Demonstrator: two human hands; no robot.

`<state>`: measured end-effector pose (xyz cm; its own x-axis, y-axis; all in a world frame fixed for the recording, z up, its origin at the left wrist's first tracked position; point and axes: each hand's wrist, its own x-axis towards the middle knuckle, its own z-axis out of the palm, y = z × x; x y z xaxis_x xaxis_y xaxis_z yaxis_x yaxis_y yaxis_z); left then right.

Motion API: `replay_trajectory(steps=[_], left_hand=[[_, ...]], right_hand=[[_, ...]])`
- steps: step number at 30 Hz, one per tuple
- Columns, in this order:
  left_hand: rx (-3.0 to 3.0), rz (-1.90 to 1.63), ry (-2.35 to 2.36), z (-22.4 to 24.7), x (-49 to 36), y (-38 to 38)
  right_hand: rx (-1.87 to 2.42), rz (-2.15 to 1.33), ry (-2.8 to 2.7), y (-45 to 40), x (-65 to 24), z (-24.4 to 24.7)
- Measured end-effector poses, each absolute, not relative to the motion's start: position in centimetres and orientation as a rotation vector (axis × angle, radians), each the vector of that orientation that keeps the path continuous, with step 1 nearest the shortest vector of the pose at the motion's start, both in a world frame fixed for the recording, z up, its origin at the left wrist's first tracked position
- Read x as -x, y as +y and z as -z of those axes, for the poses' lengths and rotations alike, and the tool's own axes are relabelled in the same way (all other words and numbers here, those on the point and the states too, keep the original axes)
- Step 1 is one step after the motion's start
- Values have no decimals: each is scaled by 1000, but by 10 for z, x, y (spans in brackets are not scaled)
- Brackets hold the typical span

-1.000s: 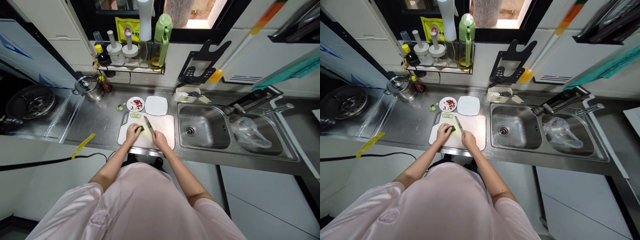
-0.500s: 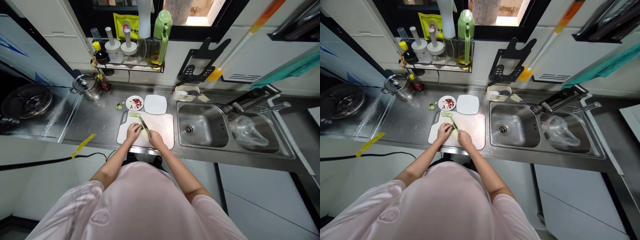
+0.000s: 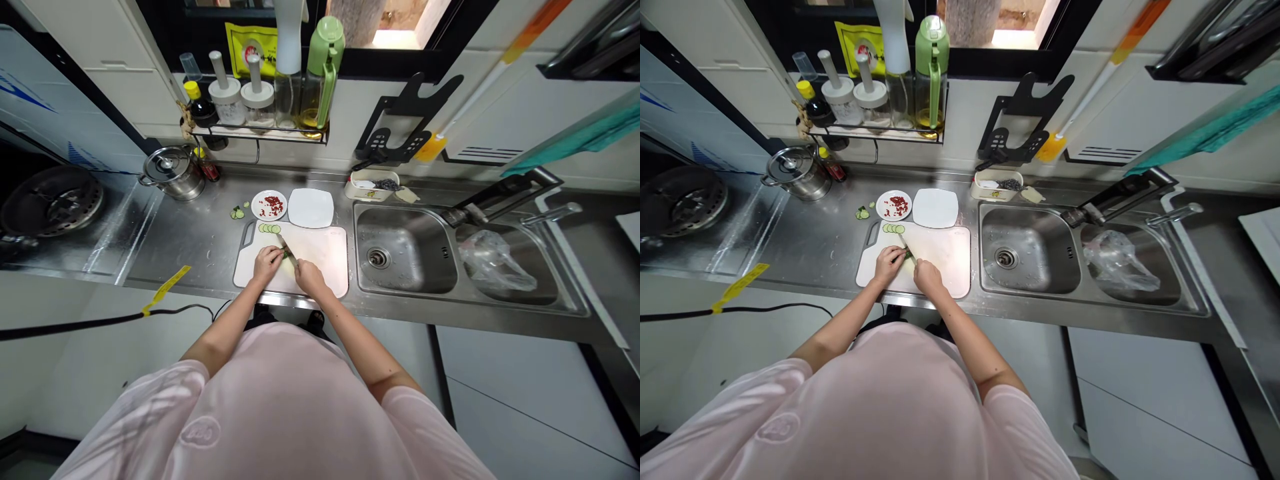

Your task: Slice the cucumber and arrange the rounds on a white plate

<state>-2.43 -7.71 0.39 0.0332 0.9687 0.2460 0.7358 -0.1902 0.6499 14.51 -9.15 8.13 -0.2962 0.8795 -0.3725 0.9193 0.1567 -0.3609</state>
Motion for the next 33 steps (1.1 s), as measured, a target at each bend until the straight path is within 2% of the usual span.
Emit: replay_trajectory(steps=[33], left_hand=[[-1983, -938, 1728, 1, 24, -75]], right_hand=[[-1724, 855, 2263, -102, -159, -86]])
